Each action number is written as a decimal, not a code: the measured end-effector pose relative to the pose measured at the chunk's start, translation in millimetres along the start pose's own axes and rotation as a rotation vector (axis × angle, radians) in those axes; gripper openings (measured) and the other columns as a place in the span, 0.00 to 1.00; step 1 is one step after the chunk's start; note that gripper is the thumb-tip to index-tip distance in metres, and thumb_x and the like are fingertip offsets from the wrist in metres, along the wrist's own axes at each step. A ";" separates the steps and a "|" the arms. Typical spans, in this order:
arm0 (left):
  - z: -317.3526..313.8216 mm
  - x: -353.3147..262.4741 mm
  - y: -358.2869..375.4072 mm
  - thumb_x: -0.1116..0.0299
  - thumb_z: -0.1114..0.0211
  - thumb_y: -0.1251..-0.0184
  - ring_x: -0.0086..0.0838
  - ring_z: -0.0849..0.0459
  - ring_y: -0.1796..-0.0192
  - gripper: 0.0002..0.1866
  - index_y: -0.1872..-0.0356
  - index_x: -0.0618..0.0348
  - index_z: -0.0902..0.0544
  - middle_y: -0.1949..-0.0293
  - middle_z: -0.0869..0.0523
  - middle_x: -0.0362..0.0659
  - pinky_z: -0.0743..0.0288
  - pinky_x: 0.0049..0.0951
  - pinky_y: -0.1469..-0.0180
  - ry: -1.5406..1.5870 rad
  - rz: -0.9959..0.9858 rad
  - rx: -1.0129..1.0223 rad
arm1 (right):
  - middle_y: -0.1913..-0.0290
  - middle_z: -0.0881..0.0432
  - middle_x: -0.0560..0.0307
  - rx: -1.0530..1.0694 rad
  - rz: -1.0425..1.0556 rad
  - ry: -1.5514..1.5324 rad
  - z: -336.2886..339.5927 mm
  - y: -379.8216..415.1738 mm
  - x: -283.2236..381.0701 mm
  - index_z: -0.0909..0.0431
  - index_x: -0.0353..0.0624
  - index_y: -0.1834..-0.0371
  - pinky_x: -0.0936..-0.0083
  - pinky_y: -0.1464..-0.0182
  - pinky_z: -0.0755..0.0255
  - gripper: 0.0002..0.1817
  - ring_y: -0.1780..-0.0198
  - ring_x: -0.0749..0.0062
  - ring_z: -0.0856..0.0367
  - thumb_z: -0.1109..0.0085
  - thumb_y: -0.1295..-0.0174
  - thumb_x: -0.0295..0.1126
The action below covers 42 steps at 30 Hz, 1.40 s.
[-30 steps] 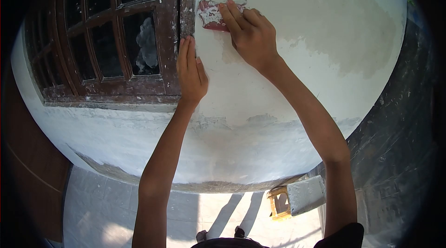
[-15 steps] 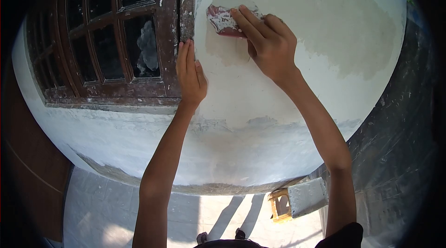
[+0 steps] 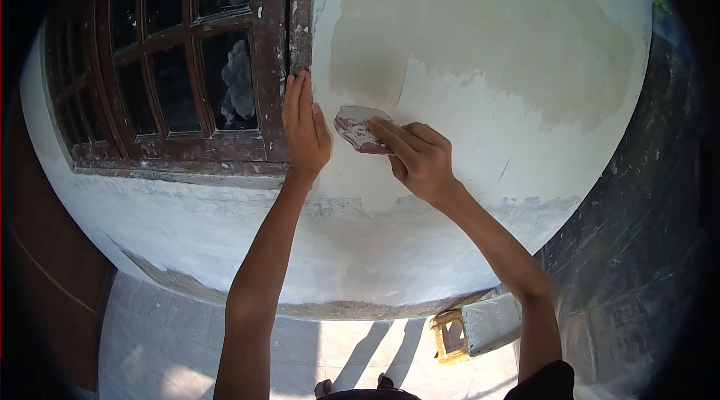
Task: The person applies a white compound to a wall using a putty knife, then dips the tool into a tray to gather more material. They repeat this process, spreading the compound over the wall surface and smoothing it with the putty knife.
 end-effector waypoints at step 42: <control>1.9 -3.3 5.0 0.70 0.57 0.22 0.57 0.36 0.27 0.24 0.31 0.73 0.34 0.32 0.32 0.61 0.43 0.53 0.28 -0.036 0.013 -0.010 | 0.74 0.16 0.53 -0.184 -0.567 -0.474 -7.6 -71.8 -78.0 0.22 0.36 0.56 0.80 0.76 0.35 0.12 0.82 0.78 0.30 0.35 0.33 0.33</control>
Point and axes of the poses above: each hand's wrist, its own y-axis away from the middle knuckle, its own z-axis out of the back of the hand, x = y × z, the point moved 8 cm from there along -y, towards the middle knuckle
